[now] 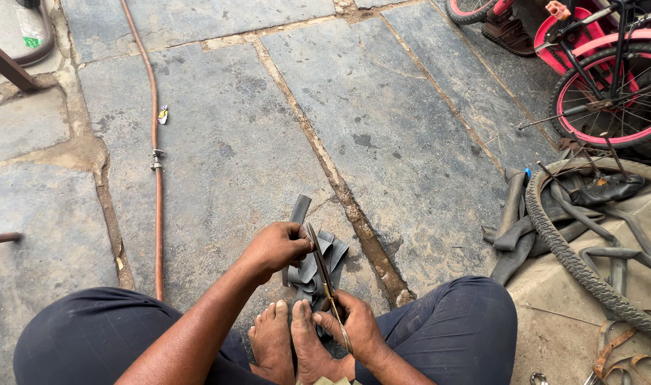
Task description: The person sits on a paved floor and uses a pair of scissors to cut a long strip of black rubber material into smaller pieces. The person holds the rubber strip with one hand and cuts it with the other, repeating the process to create multiple segments.
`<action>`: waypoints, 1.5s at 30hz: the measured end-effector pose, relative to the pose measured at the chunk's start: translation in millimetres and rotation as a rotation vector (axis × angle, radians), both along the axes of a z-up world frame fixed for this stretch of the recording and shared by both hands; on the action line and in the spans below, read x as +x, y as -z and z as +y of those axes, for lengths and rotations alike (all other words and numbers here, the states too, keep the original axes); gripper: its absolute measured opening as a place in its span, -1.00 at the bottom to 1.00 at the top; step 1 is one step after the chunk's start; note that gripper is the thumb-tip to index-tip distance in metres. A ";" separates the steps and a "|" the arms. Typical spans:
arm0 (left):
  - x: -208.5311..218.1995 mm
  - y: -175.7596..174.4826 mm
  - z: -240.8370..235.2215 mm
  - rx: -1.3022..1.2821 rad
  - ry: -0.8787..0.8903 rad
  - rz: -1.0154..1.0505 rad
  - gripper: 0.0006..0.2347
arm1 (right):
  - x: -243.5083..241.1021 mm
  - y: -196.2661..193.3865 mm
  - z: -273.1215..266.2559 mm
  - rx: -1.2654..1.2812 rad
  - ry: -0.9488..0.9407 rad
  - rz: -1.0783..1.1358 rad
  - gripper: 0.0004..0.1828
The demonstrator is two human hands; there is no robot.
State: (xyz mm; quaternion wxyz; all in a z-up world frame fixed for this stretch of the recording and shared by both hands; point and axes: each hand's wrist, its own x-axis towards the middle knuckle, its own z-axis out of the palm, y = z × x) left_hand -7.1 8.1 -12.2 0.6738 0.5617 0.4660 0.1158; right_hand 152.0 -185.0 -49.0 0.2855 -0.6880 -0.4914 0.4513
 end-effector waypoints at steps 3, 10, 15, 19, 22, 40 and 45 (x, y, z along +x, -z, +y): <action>1.8 0.1 -1.2 0.005 -0.007 0.042 -0.90 | -2.6 -3.5 0.0 0.004 0.014 -0.021 -0.48; 1.2 1.3 -1.1 -0.008 -0.013 0.008 -0.90 | -4.6 -9.5 3.0 -0.042 0.028 -0.051 -0.46; -0.2 -1.5 -0.9 -0.021 -0.011 -0.013 -0.90 | -5.7 -9.0 1.3 -0.034 0.003 -0.023 -0.42; 1.0 -5.4 -4.1 0.002 0.010 0.032 -0.91 | -5.5 -6.3 0.1 0.040 0.001 0.029 -0.42; 2.7 -6.7 -7.0 -0.001 0.016 0.031 -0.91 | -5.4 -4.7 -0.4 -0.020 0.016 -0.019 -0.43; 1.9 2.1 -4.5 -0.026 0.018 -0.001 -0.91 | -7.9 -11.9 -2.4 0.021 0.021 -0.075 -0.54; -0.9 2.9 -0.6 -0.015 -0.035 -0.031 -0.89 | 2.4 -9.2 1.5 -0.087 0.143 -0.119 -0.57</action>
